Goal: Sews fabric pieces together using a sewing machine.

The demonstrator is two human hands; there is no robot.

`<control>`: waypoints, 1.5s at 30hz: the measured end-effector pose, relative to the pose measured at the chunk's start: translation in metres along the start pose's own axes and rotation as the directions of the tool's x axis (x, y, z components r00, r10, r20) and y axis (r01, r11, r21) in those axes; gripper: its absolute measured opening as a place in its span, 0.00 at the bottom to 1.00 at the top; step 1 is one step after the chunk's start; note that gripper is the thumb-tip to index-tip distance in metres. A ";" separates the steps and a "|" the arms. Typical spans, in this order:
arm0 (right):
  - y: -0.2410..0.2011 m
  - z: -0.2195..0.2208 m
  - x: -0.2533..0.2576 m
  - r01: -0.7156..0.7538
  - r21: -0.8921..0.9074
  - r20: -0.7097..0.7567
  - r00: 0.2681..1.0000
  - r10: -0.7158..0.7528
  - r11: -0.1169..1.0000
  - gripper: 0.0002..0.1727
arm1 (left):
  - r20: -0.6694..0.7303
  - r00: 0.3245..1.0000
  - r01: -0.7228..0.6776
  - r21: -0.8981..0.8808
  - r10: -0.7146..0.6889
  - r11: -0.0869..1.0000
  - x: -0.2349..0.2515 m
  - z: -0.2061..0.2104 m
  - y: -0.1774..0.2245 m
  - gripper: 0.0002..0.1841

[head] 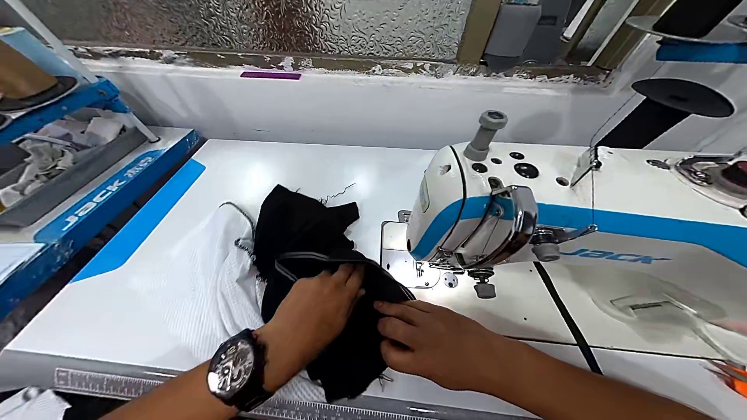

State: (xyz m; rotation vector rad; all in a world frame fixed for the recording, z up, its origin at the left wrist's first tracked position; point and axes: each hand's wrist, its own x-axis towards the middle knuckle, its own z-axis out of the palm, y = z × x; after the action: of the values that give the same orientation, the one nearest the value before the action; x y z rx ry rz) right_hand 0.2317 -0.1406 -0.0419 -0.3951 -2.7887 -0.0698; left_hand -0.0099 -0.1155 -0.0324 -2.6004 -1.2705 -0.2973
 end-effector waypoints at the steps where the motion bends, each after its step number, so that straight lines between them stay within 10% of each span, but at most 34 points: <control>1: 0.000 -0.001 -0.002 -0.001 0.016 0.010 1.000 0.000 1.000 0.09 | 0.027 1.000 0.010 -0.007 -0.010 1.000 0.005 -0.003 0.001 0.18; 8: 0.002 -0.010 -0.035 -0.055 0.121 0.033 0.998 0.051 0.991 0.11 | 0.059 0.996 -0.065 -0.079 0.070 0.995 0.041 0.001 0.005 0.11; 14: 0.036 -0.010 -0.046 -0.105 0.204 -0.020 0.994 0.111 0.973 0.10 | 0.450 0.886 0.165 -0.081 -0.111 0.983 0.113 -0.033 0.018 0.19; 23: 0.008 -0.012 -0.064 -0.225 0.109 0.032 0.974 0.223 0.968 0.10 | -0.132 0.987 -0.126 -0.264 0.094 0.956 0.073 0.020 0.016 0.10; 45: 0.024 -0.008 -0.066 -0.144 -0.001 0.000 0.990 0.144 0.990 0.17 | -0.254 0.940 -0.331 -0.527 0.227 0.782 0.082 0.039 -0.004 0.09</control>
State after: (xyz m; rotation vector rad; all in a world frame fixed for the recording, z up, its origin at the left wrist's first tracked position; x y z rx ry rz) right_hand 0.3010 -0.1360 -0.0552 -0.5954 -2.7508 -0.0378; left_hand 0.0399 -0.0406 -0.0459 -3.1014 -0.7913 -0.9552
